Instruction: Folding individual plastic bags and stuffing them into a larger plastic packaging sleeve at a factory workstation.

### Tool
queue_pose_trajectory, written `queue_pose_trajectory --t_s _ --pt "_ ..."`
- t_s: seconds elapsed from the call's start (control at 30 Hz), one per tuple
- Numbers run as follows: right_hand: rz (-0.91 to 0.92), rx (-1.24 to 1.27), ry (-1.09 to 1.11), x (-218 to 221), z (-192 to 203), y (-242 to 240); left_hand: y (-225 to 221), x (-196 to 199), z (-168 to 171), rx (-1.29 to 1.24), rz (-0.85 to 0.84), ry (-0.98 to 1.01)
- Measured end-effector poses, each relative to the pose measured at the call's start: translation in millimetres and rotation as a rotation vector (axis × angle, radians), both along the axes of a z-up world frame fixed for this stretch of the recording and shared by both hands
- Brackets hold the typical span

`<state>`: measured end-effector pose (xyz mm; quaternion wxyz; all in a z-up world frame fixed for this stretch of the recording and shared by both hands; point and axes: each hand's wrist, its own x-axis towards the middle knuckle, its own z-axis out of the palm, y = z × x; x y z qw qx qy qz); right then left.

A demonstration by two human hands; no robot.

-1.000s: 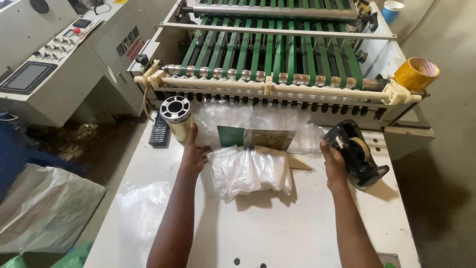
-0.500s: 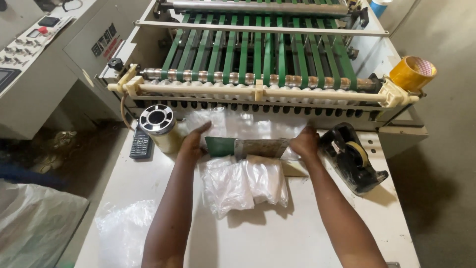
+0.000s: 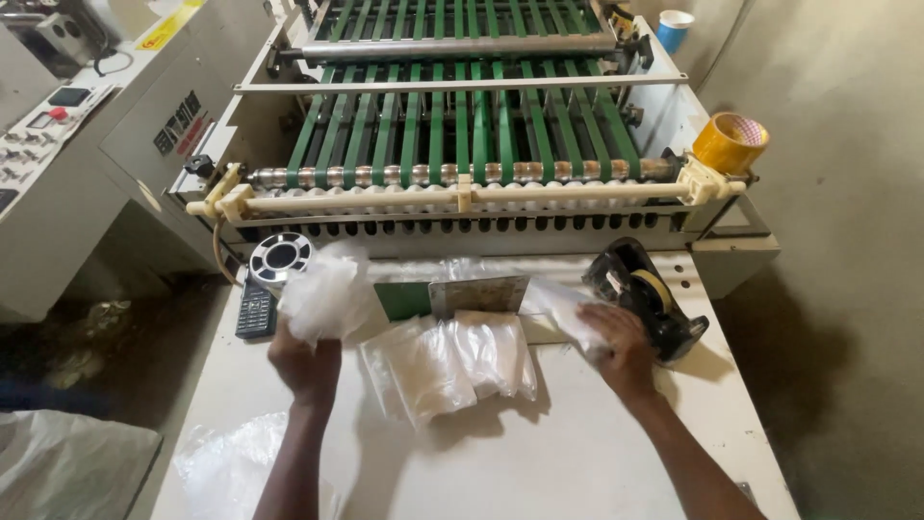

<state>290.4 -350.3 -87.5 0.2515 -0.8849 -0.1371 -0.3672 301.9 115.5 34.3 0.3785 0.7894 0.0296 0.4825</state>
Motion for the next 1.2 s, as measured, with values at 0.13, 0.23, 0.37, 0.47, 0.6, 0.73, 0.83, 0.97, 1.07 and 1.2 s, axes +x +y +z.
queue_pose_trajectory --t_s 0.13,0.23,0.37,0.47,0.6,0.73,0.83,0.97,1.07,1.2 --pt "0.058 -0.018 0.878 -86.0 90.4 9.6 33.6 -96.7 48.7 0.214 -0.003 0.019" --pt "0.096 -0.127 1.267 -121.8 137.7 17.2 21.8 -164.2 95.1 -0.226 -0.041 0.655" --pt "0.311 0.347 1.138 -173.7 124.4 59.2 -7.5 -205.2 73.6 -0.469 -0.624 1.001" --pt "0.689 0.807 1.233 -206.3 91.5 107.4 -38.0 -209.5 19.0 -0.579 -0.935 1.241" --pt "0.378 1.058 1.496 -245.7 98.0 167.7 -69.3 -213.3 -49.2 -1.146 -1.250 1.438" --pt "0.149 1.221 1.470 -260.2 73.9 143.6 -73.9 -259.0 -61.4 -1.504 -1.055 1.330" --pt "0.089 1.221 1.522 -255.7 107.0 147.4 -93.8 -277.3 -39.6 -1.345 -0.959 1.268" --pt "0.196 1.180 1.296 -241.7 108.1 151.3 -123.7 -271.0 -14.1 -0.886 -0.655 1.231" --pt "0.410 0.988 1.036 -217.7 104.6 135.0 -114.3 -260.5 -22.5 -0.567 -0.811 0.670" --pt "0.768 0.666 0.745 -228.1 54.7 103.8 -107.0 -273.1 -36.3 -0.141 -0.853 0.280"
